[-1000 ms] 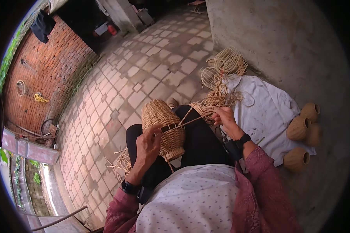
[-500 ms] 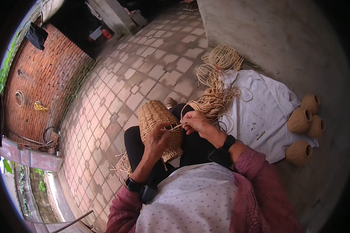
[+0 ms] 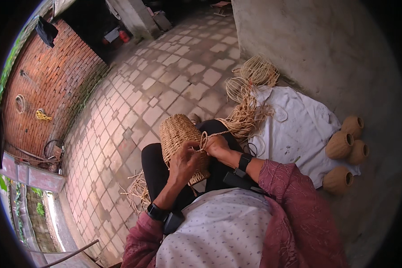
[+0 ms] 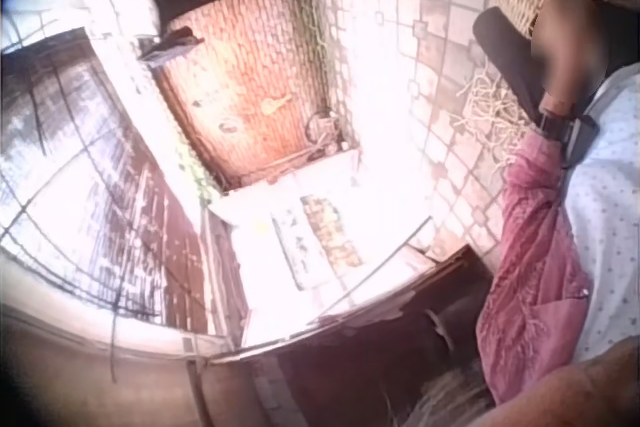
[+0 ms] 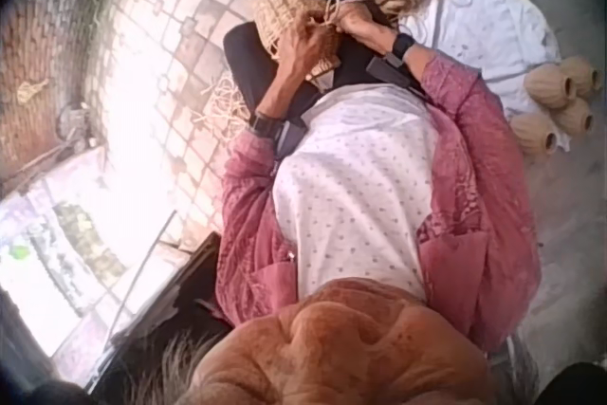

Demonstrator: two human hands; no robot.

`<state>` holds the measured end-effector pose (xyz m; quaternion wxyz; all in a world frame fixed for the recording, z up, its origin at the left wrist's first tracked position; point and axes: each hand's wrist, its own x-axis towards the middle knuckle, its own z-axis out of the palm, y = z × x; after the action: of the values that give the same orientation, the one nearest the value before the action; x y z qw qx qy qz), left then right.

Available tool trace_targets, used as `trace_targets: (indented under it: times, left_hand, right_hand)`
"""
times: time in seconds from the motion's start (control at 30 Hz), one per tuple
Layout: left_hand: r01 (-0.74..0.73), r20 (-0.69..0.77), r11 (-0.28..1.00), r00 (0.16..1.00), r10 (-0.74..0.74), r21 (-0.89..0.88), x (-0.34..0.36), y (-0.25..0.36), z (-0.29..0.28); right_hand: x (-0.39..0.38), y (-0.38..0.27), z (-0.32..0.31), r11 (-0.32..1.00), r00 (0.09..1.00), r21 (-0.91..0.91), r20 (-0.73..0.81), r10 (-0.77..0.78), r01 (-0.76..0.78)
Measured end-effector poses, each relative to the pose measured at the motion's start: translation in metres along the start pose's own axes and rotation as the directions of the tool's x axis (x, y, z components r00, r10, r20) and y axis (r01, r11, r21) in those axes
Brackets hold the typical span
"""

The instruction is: The recorder is weaving a small bamboo or wicker basket using thin strips of material.

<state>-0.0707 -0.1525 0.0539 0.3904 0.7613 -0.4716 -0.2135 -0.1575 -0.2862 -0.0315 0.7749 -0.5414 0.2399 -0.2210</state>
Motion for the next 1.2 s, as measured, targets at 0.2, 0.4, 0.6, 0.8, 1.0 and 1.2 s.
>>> trace_targets:
  times: [0.2, 0.4, 0.6, 0.8, 1.0, 1.2]
  left_hand:
    - [0.284, 0.041, 0.716, 0.941, -0.336, -0.637, -0.020, -0.011, -0.043]
    - [0.235, 0.002, 0.725, 0.952, -0.307, -0.648, -0.026, -0.018, -0.041]
    - [0.075, -0.210, 0.992, 0.973, -0.096, -0.105, -0.024, -0.003, -0.040]
    - [-0.251, -0.057, 0.904, 0.956, 0.287, 0.345, -0.011, 0.010, -0.021]
    - [0.105, 0.072, 0.991, 0.992, -0.099, -0.081, 0.002, 0.011, -0.015]
    - [0.185, 0.051, 0.931, 0.983, -0.178, -0.314, -0.006, 0.012, -0.012]
  right_hand:
    - [-0.011, -0.067, 0.009, 0.918, 0.964, -0.294, -0.052, 0.262, -0.266]
    - [-0.024, -0.043, -0.071, 0.932, 0.913, -0.335, -0.407, -0.009, -0.140]
    - [-0.044, 0.004, -0.110, 0.967, 0.849, 0.088, -0.466, 0.251, -0.238]
    - [-0.044, 0.021, -0.110, 0.941, 0.845, 0.313, -0.463, 0.267, -0.126]
    - [-0.036, -0.021, -0.100, 0.933, 0.923, 0.357, -0.346, 0.166, -0.034]
    - [-0.037, -0.042, -0.025, 0.969, 0.972, 0.092, -0.017, 0.233, -0.230]
